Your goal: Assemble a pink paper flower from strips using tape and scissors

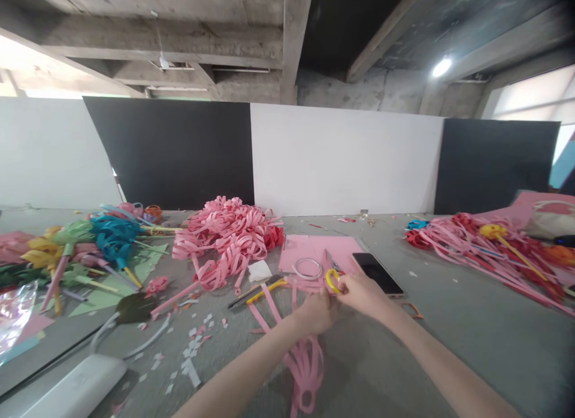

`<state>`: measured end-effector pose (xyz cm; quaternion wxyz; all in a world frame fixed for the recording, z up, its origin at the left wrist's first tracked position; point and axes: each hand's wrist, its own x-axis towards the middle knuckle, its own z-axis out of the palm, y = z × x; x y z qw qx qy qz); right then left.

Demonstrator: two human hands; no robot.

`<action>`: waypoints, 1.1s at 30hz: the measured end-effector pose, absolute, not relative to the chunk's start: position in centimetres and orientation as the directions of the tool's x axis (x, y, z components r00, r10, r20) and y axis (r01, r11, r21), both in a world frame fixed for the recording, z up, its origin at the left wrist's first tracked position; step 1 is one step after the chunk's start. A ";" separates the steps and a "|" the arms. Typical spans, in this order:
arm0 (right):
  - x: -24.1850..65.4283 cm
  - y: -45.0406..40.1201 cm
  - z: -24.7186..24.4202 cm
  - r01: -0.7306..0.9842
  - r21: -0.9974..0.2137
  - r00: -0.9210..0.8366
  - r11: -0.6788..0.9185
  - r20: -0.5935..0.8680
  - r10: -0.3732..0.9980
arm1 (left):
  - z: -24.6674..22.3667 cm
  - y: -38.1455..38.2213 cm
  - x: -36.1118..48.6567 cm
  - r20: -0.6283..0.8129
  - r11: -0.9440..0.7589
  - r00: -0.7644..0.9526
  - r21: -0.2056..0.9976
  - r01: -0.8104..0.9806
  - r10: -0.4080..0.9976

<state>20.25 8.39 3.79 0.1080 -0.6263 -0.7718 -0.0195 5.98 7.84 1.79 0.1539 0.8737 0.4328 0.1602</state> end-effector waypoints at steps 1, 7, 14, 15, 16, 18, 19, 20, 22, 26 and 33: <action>20.2 8.4 3.6 0.970 -0.102 -0.198 0.220 0.190 0.962 | 1.8 8.1 6.1 0.153 -0.557 0.552 0.438 0.705 0.820; 19.2 8.2 2.4 0.966 -0.106 -0.214 0.234 0.174 0.961 | 4.1 8.0 4.0 0.276 -0.498 0.416 0.527 0.689 0.867; 16.4 5.7 2.7 0.892 -0.233 -0.304 0.387 0.325 0.896 | 3.5 3.3 0.2 0.503 -0.525 0.183 0.714 0.463 0.845; 15.8 5.0 2.1 0.837 -0.318 -0.321 0.445 0.373 0.870 | 2.6 2.7 0.0 0.488 -0.497 0.138 0.756 0.427 0.862; 15.2 4.1 1.4 0.783 -0.394 -0.323 0.482 0.405 0.855 | 1.7 2.2 -0.2 0.470 -0.468 0.100 0.786 0.405 0.877; 14.2 2.6 -0.2 0.661 -0.552 -0.298 0.508 0.428 0.853 | 0.1 1.5 -0.4 0.460 -0.439 0.043 0.808 0.392 0.887; 13.8 2.0 -0.9 0.595 -0.605 -0.292 0.530 0.451 0.843 | -0.4 1.4 -0.5 0.463 -0.438 0.039 0.806 0.397 0.886; 13.6 1.5 -1.5 0.541 -0.643 -0.270 0.543 0.478 0.836 | -0.7 1.3 -0.5 0.468 -0.445 0.047 0.799 0.405 0.882; 13.5 1.1 -2.1 0.469 -0.683 -0.233 0.560 0.516 0.824 | -0.8 1.3 -0.6 0.476 -0.467 0.090 0.779 0.419 0.875; 13.8 1.3 -1.9 0.422 -0.720 -0.196 0.552 0.522 0.830 | 0.1 1.1 -0.7 0.472 -0.495 0.167 0.757 0.427 0.866; 13.6 1.1 -1.6 0.475 -0.657 -0.279 0.586 0.519 0.808 | 0.2 1.0 -0.5 0.449 -0.512 0.247 0.733 0.448 0.859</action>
